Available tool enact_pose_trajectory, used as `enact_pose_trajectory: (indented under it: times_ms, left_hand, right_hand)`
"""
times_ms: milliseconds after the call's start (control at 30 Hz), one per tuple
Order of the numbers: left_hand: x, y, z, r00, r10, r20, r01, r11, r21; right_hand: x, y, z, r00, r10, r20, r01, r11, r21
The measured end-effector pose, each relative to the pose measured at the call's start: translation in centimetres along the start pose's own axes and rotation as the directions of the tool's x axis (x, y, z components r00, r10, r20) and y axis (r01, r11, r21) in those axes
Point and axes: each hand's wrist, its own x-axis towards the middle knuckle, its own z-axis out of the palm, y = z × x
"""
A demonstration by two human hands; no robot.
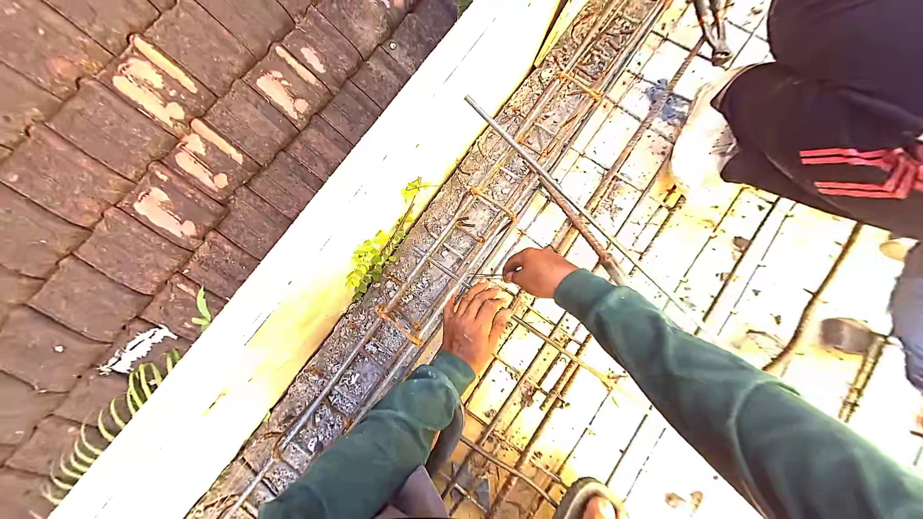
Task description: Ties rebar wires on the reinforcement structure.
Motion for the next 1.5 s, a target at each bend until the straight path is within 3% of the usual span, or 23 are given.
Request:
enact_pose_trajectory:
  times_ms: [67,167,267,467,567,900,1067,1267,1367,1433,1500]
  left_hand:
    - [0.5,0.1,-0.4,0.996,-0.056,-0.066,0.055,0.998,-0.016]
    - [1.1,0.0,-1.1,0.954,-0.288,-0.085,0.284,0.957,-0.059]
    - [1.9,-0.7,-2.1,0.839,-0.544,-0.007,0.543,0.838,-0.047]
    - [3.4,-1.5,-2.8,0.673,-0.726,0.137,0.705,0.687,0.174]
    - [3.9,-1.7,-2.9,0.623,-0.768,0.148,0.739,0.639,0.214]
    - [4.6,-2.3,-2.6,0.617,-0.775,0.134,0.745,0.630,0.218]
    - [4.6,-2.1,-2.4,0.617,-0.776,0.132,0.730,0.627,0.273]
    - [4.7,-2.1,-2.8,0.616,-0.770,0.164,0.729,0.637,0.251]
    - [4.5,-2.3,-2.6,0.590,-0.794,0.151,0.755,0.608,0.246]
    - [4.7,-2.4,-2.5,0.547,-0.831,0.104,0.803,0.556,0.215]
    - [4.4,-2.4,-2.5,0.547,-0.836,0.051,0.825,0.548,0.138]
  right_hand:
    - [1.1,-0.5,0.3,0.998,0.005,0.070,-0.010,0.998,0.064]
    - [2.0,-0.8,0.4,0.991,0.008,0.130,-0.020,0.995,0.096]
    - [2.6,-0.9,0.3,0.988,0.014,0.157,-0.031,0.994,0.107]
    - [4.5,0.0,1.5,0.983,0.014,0.184,-0.047,0.983,0.180]
    - [4.3,0.1,1.3,0.985,-0.069,0.158,0.043,0.986,0.159]
    - [4.5,0.8,2.1,0.974,-0.224,0.039,0.215,0.963,0.165]
    - [4.3,1.3,2.2,0.987,-0.158,0.013,0.155,0.979,0.130]
    - [1.0,2.1,-0.4,0.983,-0.127,0.129,0.097,0.971,0.219]
    - [0.5,1.5,0.7,0.987,-0.141,0.075,0.123,0.970,0.209]
    - [0.3,0.4,1.8,0.996,-0.090,0.016,0.087,0.986,0.140]
    - [-0.3,-1.1,3.5,0.997,-0.029,-0.075,0.033,0.998,0.049]
